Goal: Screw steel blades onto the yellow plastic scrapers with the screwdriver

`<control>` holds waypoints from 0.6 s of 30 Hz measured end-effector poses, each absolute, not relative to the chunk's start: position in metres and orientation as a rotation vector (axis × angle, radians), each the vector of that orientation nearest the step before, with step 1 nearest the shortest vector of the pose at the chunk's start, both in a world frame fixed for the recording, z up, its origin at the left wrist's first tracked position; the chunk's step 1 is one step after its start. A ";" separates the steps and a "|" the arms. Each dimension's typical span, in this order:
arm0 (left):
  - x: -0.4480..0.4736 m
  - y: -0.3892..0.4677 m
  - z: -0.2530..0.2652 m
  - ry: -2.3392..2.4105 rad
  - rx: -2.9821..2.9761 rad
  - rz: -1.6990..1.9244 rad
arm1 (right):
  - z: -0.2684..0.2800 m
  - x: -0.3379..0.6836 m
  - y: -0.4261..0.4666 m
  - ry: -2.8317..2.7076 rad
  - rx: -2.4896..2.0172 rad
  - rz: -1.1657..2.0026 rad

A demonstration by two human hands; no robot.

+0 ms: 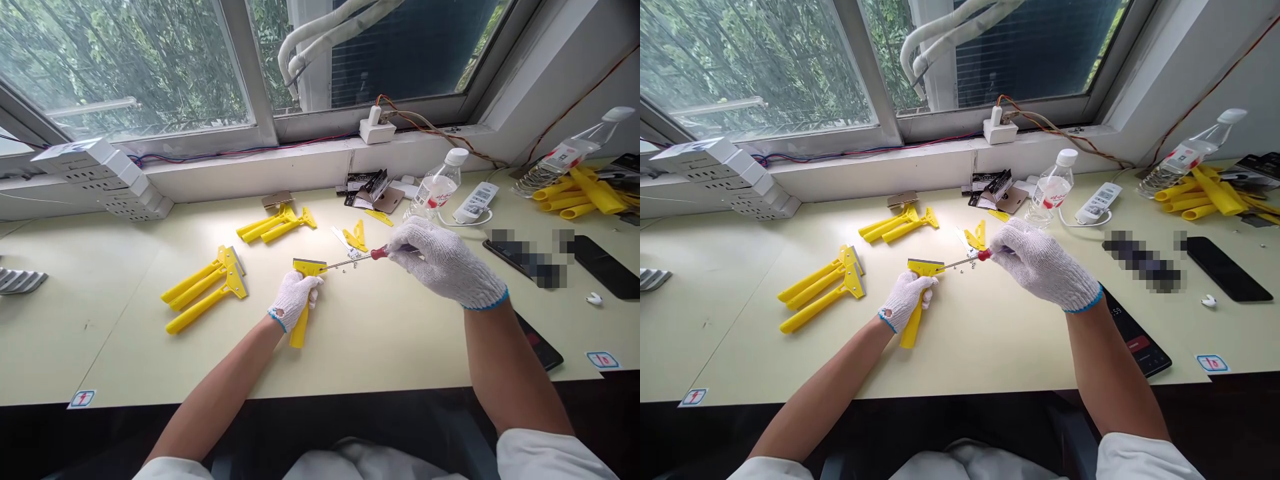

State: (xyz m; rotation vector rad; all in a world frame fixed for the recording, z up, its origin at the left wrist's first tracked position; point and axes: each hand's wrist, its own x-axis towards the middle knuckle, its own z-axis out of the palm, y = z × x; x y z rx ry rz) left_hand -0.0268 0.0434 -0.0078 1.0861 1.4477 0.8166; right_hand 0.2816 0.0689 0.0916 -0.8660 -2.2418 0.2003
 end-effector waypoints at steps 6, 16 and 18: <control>-0.028 0.045 -0.011 1.456 1.081 0.813 | 0.083 0.279 0.070 -2.138 -1.032 0.078; -0.028 0.046 -0.013 1.426 1.050 0.829 | 0.084 0.284 0.073 -2.179 -1.007 0.133; -0.028 0.045 -0.012 1.430 1.052 0.833 | 0.083 0.282 0.072 -2.150 -1.028 0.139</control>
